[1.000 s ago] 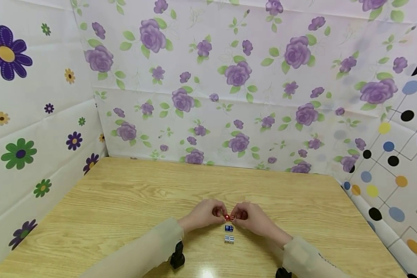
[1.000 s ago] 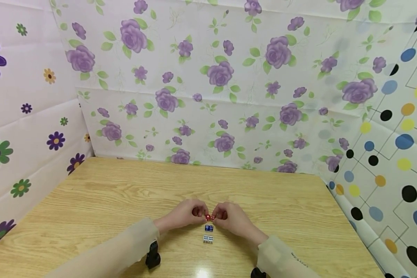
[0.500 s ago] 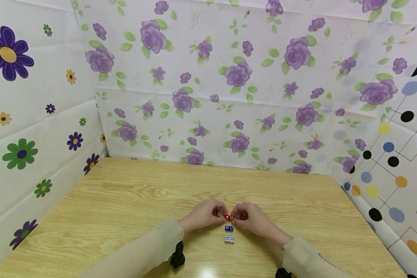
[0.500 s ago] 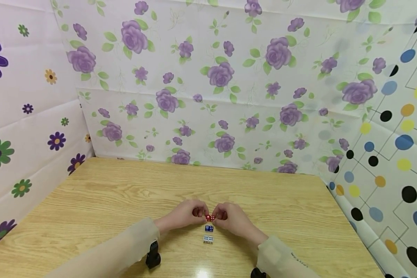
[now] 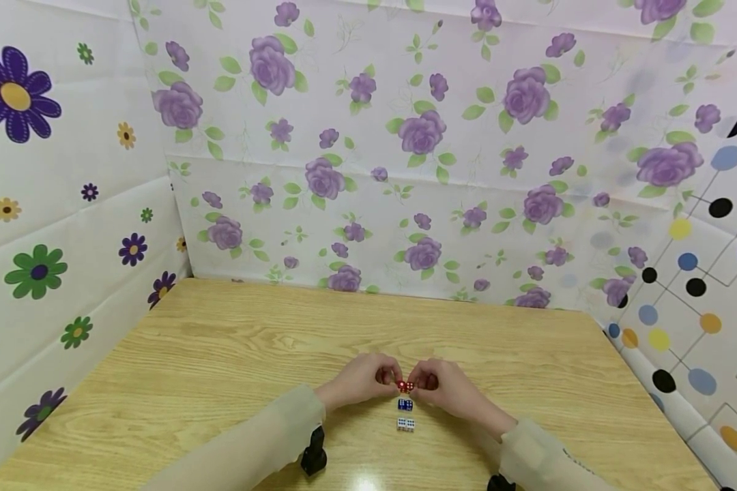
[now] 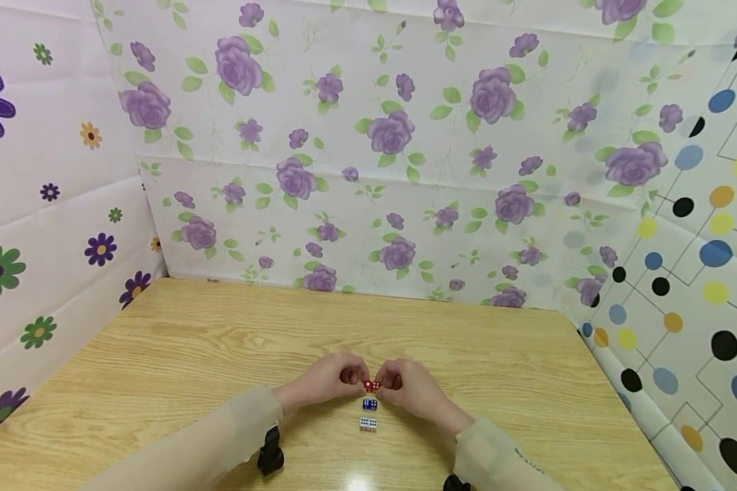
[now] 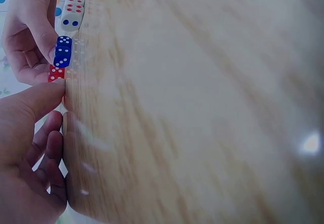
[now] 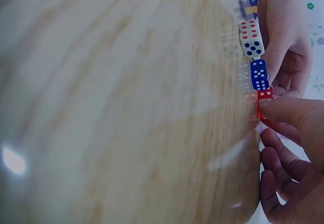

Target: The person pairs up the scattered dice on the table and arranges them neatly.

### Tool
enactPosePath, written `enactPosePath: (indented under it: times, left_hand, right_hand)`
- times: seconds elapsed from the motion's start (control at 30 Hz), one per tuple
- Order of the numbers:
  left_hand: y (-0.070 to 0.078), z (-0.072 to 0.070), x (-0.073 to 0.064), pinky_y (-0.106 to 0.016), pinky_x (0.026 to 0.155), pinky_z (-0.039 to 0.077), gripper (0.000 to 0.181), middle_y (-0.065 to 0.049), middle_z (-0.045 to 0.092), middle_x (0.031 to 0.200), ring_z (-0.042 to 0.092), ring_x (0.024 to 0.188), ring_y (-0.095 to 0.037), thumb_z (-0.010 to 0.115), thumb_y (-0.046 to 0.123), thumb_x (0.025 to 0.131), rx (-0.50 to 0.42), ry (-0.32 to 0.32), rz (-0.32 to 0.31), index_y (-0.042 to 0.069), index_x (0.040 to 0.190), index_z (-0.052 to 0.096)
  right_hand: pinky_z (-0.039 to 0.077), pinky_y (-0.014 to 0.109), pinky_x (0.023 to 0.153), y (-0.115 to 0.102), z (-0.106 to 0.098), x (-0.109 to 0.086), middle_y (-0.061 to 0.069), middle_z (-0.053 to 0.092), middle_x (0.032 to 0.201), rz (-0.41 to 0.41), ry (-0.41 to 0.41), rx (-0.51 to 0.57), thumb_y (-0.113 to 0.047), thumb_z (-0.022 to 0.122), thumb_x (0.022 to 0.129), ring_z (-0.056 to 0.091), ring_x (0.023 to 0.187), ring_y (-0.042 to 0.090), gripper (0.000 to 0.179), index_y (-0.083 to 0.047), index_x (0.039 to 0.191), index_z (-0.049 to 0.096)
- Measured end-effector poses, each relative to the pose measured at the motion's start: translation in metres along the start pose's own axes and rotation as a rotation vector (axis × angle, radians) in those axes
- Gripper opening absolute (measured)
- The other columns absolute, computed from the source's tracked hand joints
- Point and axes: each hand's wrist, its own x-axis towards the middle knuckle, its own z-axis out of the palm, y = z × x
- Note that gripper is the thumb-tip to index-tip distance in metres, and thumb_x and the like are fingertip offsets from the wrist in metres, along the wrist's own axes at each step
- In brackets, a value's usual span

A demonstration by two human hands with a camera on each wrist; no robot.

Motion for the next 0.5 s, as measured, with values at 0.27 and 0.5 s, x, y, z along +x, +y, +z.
enactPosePath:
  times: [0.27,0.5]
  left_hand:
    - [-0.0003,0.001,-0.001,-0.018,0.064,0.043,0.009,0.007,0.06,0.075,0.05,0.065,0.0,0.075,0.019,0.088,0.005,0.008,0.003,0.018,0.093,0.069]
    - [0.0001,0.0008,-0.0011,-0.018,0.064,0.042,0.009,0.008,0.06,0.075,0.05,0.065,0.0,0.076,0.019,0.088,0.004,0.007,-0.004,0.019,0.093,0.069]
  right_hand:
    - [0.044,0.021,0.057,0.0,0.0005,-0.0004,-0.006,0.061,0.075,0.012,-0.01,0.007,-0.014,0.075,0.086,0.051,0.063,0.003,0.008,-0.02,0.091,0.071]
    - [0.044,0.02,0.056,-0.0005,0.0003,-0.0005,-0.006,0.061,0.076,0.008,-0.009,0.014,-0.014,0.075,0.087,0.05,0.063,0.003,0.007,-0.018,0.091,0.071]
